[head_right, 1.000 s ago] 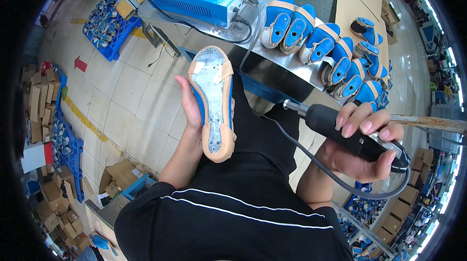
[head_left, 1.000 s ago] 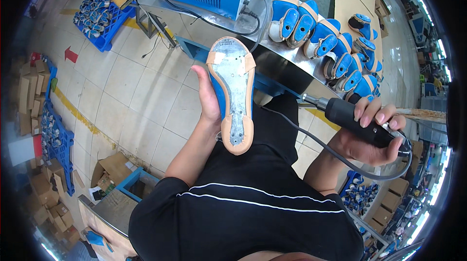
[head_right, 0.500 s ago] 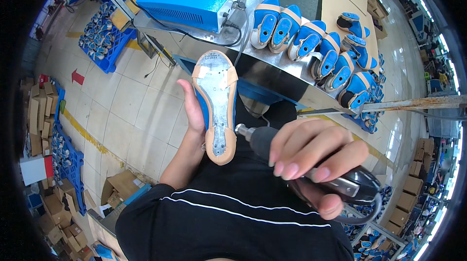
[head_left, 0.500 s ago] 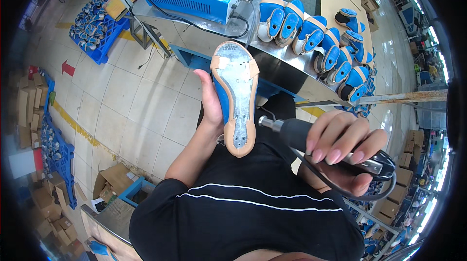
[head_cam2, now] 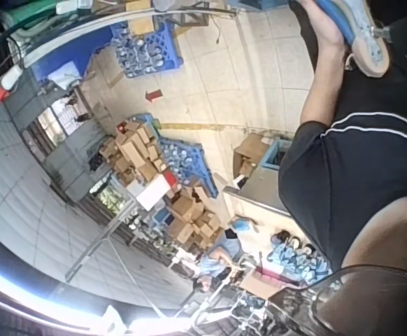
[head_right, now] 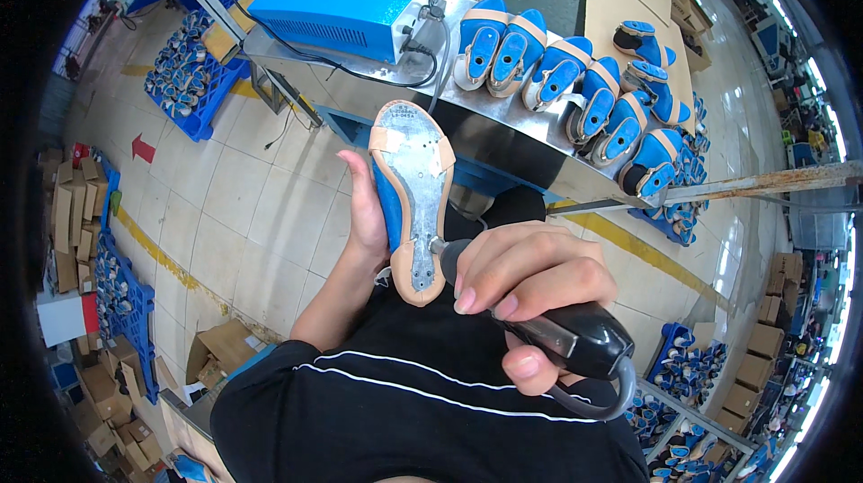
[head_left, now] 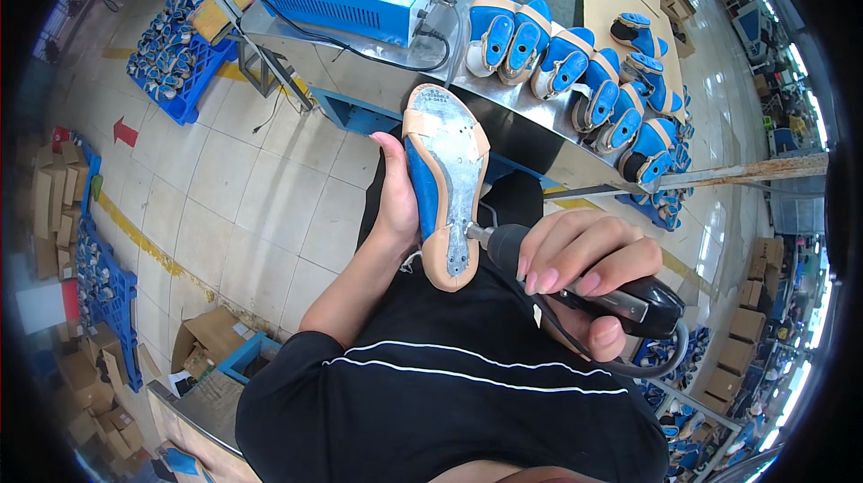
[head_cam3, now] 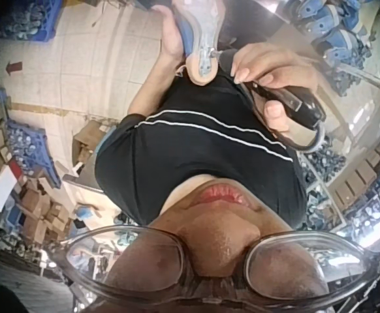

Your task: The recorder uses a rotary tool to process shoe soles, then organizes shoes on a conveyor belt and stacks them on a pallet.

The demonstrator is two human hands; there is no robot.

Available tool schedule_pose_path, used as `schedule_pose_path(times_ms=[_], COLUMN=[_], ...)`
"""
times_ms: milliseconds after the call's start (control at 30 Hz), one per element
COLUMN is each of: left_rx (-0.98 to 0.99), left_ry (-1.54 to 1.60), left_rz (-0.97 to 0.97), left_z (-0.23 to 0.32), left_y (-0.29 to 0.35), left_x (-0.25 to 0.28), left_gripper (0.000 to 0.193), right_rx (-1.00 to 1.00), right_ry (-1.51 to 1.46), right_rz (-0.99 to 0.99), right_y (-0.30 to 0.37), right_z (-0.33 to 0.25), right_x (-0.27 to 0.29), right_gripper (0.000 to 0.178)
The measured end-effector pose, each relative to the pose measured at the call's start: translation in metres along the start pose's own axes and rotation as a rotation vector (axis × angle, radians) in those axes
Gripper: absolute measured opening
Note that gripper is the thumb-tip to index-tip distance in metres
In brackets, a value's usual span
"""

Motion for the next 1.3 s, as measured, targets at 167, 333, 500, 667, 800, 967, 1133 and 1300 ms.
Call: schedule_pose_path(times_ms=[167, 333, 500, 667, 800, 967, 1133, 1300], left_rx=[0.024, 0.021, 0.014, 0.067, 0.307, 0.344, -0.193, -0.519], left_ry=[0.032, 0.014, -0.053, -0.165, -0.224, -0.423, -1.019, -1.797], left_rz=[-0.015, 0.14, 0.113, -0.032, -0.207, -0.312, -0.45, -0.441], left_z=[-0.006, -0.013, -0.016, -0.012, -0.034, -0.035, -0.02, -0.042], left_y=[-0.007, -0.012, -0.037, -0.078, -0.138, -0.223, -0.343, -0.464], left_x=[-0.011, 0.011, 0.001, -0.068, -0.114, -0.215, -0.307, -0.408], left_gripper=[0.1, 0.097, 0.086, 0.084, 0.065, 0.067, 0.068, 0.055], right_rx=[0.003, -0.084, -0.061, 0.116, 0.346, 0.369, 0.291, 0.21], right_ry=[0.018, -0.015, -0.131, -0.166, -0.225, 0.135, 0.217, 0.151], right_rz=[0.068, 0.116, 0.371, 0.426, 0.709, 1.014, 1.205, 1.353], right_y=[0.004, -0.002, 0.007, 0.016, 0.054, 0.107, 0.131, 0.131], right_z=[0.0, 0.016, 0.018, -0.022, -0.085, -0.172, -0.204, -0.206], right_x=[0.013, 0.032, 0.085, 0.149, 0.25, 0.325, 0.34, 0.342], right_gripper=[0.031, 0.022, 0.017, 0.025, 0.028, 0.032, 0.032, 0.03])
Point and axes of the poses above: each hand's wrist, its own y-axis away from the middle knuckle, its own x-axis out of the back of the hand, z = x × y, the point moved 10 cm from there along -y, towards the middle knuckle, and after that the axes turned 1 degree about -z, right-handed, at the moved point
